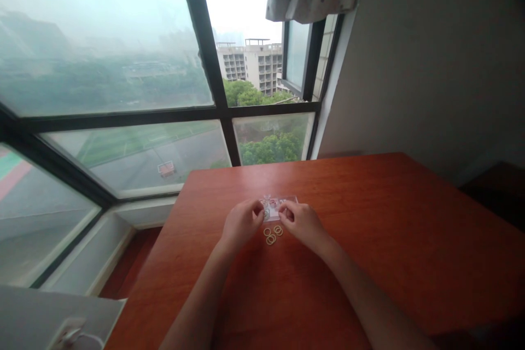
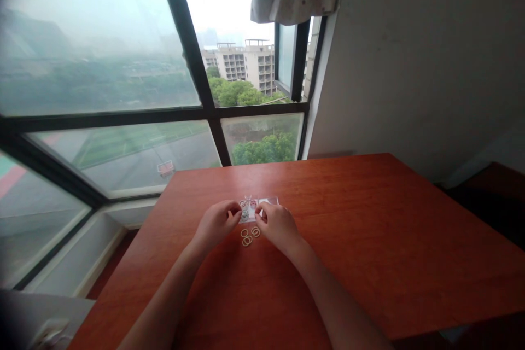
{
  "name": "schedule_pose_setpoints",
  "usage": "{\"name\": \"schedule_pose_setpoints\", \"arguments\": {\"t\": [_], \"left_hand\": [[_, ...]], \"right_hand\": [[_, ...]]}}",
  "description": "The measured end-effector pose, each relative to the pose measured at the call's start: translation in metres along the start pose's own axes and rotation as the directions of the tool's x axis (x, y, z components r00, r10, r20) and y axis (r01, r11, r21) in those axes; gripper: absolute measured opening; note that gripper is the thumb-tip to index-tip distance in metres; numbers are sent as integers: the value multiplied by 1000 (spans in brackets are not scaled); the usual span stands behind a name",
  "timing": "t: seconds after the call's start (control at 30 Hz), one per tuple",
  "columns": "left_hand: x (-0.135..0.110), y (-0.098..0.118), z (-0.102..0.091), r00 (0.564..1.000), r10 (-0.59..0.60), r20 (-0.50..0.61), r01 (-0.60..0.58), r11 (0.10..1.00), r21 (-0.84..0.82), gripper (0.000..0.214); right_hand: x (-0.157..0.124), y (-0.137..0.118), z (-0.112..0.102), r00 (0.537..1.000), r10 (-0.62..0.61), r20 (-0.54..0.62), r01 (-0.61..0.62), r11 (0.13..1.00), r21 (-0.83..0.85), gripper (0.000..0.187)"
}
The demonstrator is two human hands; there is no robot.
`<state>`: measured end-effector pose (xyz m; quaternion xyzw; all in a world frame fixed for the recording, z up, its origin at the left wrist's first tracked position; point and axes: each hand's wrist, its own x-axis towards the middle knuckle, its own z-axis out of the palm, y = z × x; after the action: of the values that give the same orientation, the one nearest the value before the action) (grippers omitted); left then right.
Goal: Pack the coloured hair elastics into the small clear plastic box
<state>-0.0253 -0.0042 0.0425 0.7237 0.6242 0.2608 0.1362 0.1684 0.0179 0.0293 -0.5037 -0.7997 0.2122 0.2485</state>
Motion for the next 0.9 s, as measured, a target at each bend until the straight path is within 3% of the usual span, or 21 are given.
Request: {"name": "schedule_pose_setpoints", "arguments": {"t": [0.27,0.53,0.77,0.9], "left_hand": [[-1,-5,-1,999,-10,46,5,993,119,13],[-1,-7,-9,999,-16,43,10,991,135,14],[-2,-3,-15,992,80,96,-88,992,86,12],[-5,0,-17,969,144,199,-158,986,53,14]], "right_hand": [[-3,0,-3,982,52,182,-31,992,-120,13],[-4,-5,5,972,90,216,-41,974,-222,17],[-5,3,11,978,29,208,-4,993,-119,8],[0,8,8,994,8,113,-13,999,43,6]]}}
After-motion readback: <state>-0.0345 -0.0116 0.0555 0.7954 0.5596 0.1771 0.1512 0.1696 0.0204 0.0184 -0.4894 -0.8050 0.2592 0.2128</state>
